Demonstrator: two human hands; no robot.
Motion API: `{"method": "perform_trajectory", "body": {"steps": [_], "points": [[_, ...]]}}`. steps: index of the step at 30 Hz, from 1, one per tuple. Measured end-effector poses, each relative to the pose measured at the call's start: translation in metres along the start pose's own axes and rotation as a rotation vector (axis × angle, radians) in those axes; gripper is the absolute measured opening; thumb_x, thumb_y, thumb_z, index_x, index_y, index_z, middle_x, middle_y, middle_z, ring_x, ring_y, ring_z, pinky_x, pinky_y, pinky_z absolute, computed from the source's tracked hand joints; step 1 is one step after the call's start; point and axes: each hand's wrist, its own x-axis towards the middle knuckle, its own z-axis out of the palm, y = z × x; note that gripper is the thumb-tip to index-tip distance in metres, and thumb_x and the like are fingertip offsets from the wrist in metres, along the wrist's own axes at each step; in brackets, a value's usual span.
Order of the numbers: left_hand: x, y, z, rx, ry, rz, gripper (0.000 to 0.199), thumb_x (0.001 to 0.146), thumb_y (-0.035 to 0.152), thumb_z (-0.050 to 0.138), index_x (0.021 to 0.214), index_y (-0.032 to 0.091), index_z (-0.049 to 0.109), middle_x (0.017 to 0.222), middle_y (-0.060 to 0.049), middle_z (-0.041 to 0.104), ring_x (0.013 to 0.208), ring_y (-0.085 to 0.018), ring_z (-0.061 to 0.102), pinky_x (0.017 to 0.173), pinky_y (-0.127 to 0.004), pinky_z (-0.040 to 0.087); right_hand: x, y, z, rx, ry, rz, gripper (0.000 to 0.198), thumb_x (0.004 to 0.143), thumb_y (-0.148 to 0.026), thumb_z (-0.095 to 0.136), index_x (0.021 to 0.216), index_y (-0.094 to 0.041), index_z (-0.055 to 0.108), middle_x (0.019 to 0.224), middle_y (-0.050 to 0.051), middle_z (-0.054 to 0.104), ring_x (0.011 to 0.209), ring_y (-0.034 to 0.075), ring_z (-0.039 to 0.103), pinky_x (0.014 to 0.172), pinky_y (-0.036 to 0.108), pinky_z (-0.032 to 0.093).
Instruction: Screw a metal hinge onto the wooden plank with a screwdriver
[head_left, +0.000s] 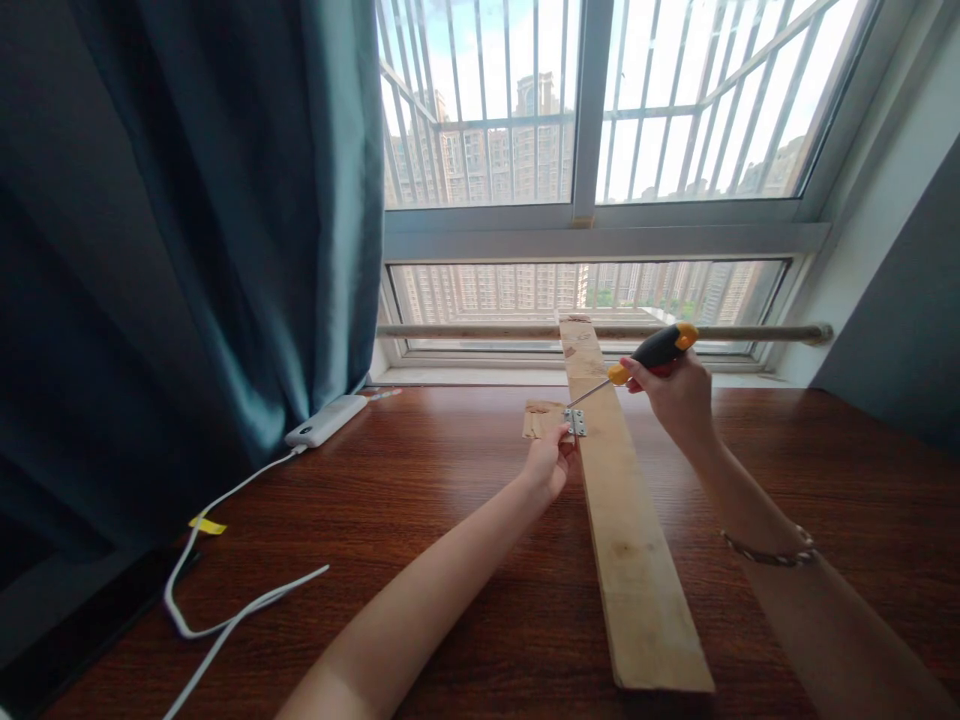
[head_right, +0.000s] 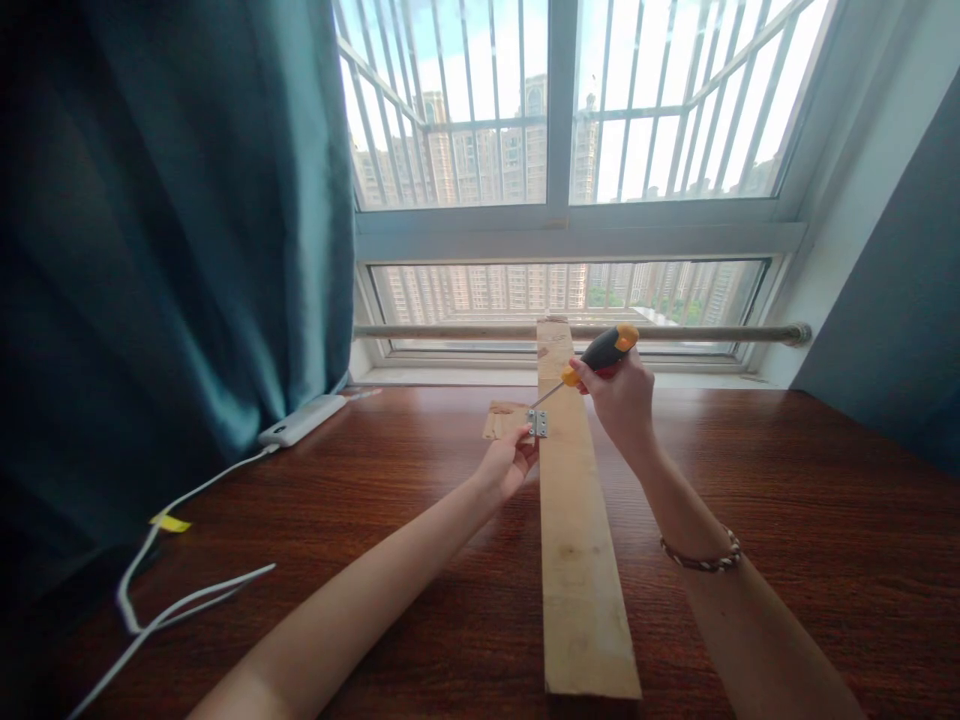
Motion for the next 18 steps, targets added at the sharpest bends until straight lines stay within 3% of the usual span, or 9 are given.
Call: {"method": "perform_trajectory", "body": {"steps": [11, 18], "points": [[0.0007, 0.0, -0.0005, -0.006, -0.018, 0.007, 0.008, 0.073, 0.005, 0.054, 0.073, 0.012, 0.059, 0.065, -0.004, 0.064, 0.054, -0.009, 0.057, 0.059, -0.022, 0.046, 0.0014, 0.0083, 0.0007, -0.087, -0.043, -0.048, 0.041, 0.063, -0.051, 0.067, 0.079, -0.016, 0.055, 0.058, 0.005, 0.066, 0.056, 0.023, 0.065, 0.056, 0.034, 0.049], [0.002, -0.0013, -0.0012, -0.014, -0.025, 0.013, 0.007, 0.072, 0.006, 0.055, 0.071, 0.012, 0.059, 0.064, -0.003, 0.064, 0.053, -0.009, 0.057, 0.06, -0.022, 0.047, -0.0042, 0.0052, 0.004, -0.159, 0.009, -0.113, 0.043, 0.064, -0.056, 0.063, 0.078, -0.018, 0.052, 0.056, 0.003, 0.062, 0.051, 0.021, 0.061, 0.052, 0.031, 0.046]]}}
